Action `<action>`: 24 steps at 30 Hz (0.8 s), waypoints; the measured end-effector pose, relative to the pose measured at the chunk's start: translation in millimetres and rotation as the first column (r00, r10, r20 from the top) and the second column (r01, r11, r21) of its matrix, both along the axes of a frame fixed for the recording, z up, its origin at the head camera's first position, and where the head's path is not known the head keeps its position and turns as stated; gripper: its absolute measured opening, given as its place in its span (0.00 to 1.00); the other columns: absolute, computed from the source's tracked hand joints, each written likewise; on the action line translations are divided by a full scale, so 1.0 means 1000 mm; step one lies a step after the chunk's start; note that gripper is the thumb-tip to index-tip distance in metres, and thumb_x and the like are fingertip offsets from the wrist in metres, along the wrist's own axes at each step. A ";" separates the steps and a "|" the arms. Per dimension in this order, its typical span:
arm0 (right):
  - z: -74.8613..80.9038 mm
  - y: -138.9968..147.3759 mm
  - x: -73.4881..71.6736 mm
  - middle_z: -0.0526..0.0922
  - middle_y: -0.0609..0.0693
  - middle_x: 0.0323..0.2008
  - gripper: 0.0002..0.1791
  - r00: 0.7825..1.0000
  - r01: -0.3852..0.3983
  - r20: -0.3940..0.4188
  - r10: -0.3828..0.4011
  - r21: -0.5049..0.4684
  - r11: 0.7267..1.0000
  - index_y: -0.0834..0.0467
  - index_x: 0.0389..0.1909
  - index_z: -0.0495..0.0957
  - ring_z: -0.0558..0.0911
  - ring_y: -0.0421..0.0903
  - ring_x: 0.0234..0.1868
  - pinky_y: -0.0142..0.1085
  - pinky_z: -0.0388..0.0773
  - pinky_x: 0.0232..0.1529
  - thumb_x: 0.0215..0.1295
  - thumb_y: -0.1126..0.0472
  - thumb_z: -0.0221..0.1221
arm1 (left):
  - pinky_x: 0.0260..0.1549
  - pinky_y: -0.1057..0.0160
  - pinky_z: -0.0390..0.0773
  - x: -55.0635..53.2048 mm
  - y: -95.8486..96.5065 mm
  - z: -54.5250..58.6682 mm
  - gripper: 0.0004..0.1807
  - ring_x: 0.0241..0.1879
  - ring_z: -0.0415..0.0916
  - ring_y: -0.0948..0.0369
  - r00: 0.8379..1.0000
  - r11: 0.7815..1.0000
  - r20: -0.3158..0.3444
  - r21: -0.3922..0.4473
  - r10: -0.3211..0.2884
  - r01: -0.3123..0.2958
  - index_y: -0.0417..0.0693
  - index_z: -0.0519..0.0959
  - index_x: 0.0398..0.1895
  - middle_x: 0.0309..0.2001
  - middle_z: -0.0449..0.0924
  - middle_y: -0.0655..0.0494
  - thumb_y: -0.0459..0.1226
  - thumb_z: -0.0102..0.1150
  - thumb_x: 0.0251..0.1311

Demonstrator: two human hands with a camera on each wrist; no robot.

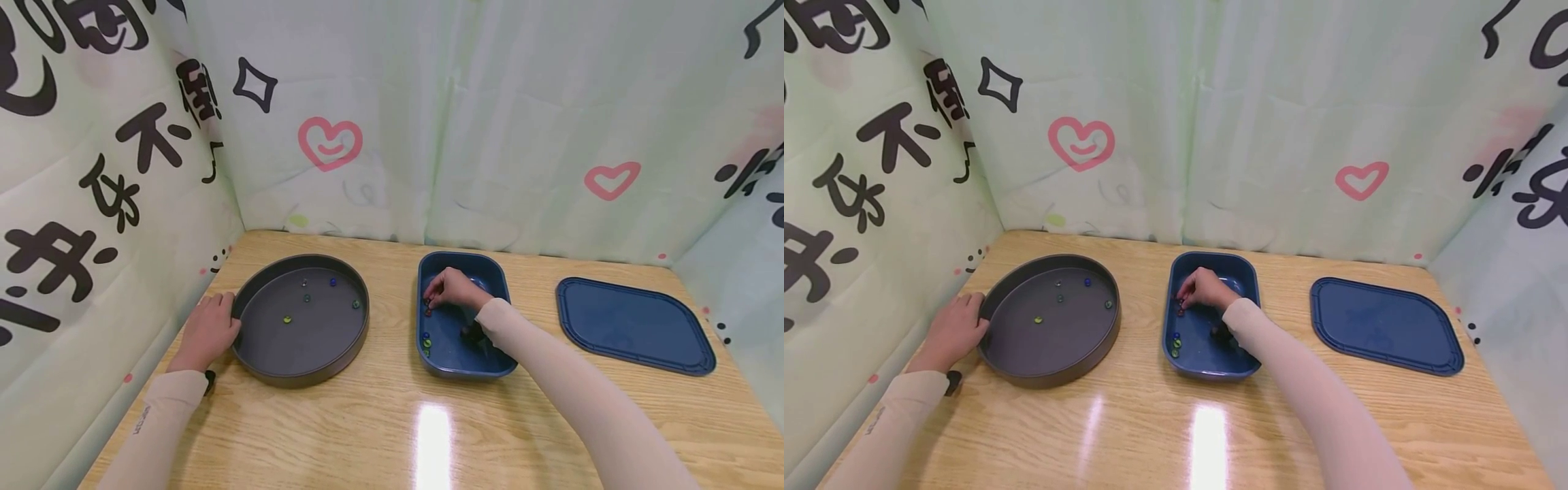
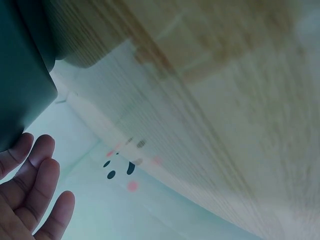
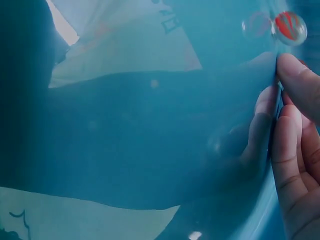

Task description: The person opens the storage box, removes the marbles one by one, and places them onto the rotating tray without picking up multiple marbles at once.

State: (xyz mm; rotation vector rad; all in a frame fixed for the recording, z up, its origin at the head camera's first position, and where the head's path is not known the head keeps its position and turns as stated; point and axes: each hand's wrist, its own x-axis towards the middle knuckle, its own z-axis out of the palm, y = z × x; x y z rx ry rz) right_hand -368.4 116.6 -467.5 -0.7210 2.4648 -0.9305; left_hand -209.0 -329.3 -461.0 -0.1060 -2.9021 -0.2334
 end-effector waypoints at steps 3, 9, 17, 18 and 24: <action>0.001 0.000 -0.001 0.87 0.56 0.30 0.07 1.000 0.012 0.000 -0.012 0.010 1.000 0.65 0.33 0.85 0.82 0.36 0.26 0.31 0.81 0.36 0.51 0.70 0.67 | 0.37 0.44 0.69 -0.001 0.000 0.000 0.15 0.34 0.68 0.42 1.000 1.000 -0.005 -0.002 -0.001 0.001 0.29 0.68 0.42 0.34 0.73 0.35 0.31 0.45 0.53; 0.006 0.001 -0.001 0.87 0.55 0.31 0.07 1.000 0.025 -0.017 -0.024 0.029 0.999 0.63 0.33 0.86 0.82 0.38 0.28 0.34 0.81 0.39 0.52 0.69 0.66 | 0.36 0.45 0.69 -0.001 0.001 0.000 0.15 0.33 0.68 0.42 1.000 1.000 -0.006 -0.008 -0.002 0.002 0.28 0.68 0.41 0.34 0.73 0.35 0.30 0.46 0.52; 0.020 0.010 -0.004 0.87 0.56 0.33 0.07 0.998 0.028 -0.049 -0.029 -0.030 0.999 0.63 0.34 0.86 0.83 0.39 0.30 0.34 0.81 0.39 0.52 0.67 0.67 | 0.40 0.44 0.70 -0.002 0.003 0.003 0.17 0.36 0.69 0.41 1.000 1.000 0.018 -0.002 0.003 -0.003 0.27 0.69 0.45 0.37 0.73 0.32 0.30 0.47 0.53; 0.023 0.011 -0.005 0.87 0.56 0.34 0.08 0.998 0.025 -0.054 -0.027 -0.047 0.999 0.63 0.34 0.86 0.83 0.39 0.30 0.34 0.81 0.39 0.52 0.67 0.66 | 0.40 0.44 0.70 -0.002 0.003 0.003 0.17 0.36 0.69 0.41 1.000 1.000 0.020 -0.003 0.003 -0.003 0.27 0.69 0.45 0.37 0.73 0.32 0.30 0.47 0.53; 0.046 0.014 -0.004 0.87 0.57 0.35 0.11 0.999 0.033 -0.037 -0.039 -0.132 0.991 0.65 0.37 0.84 0.84 0.38 0.32 0.35 0.80 0.41 0.54 0.65 0.66 | 0.38 0.44 0.69 -0.001 0.002 0.002 0.16 0.35 0.69 0.41 1.000 1.000 0.020 -0.005 0.001 -0.001 0.28 0.69 0.43 0.35 0.73 0.34 0.30 0.47 0.53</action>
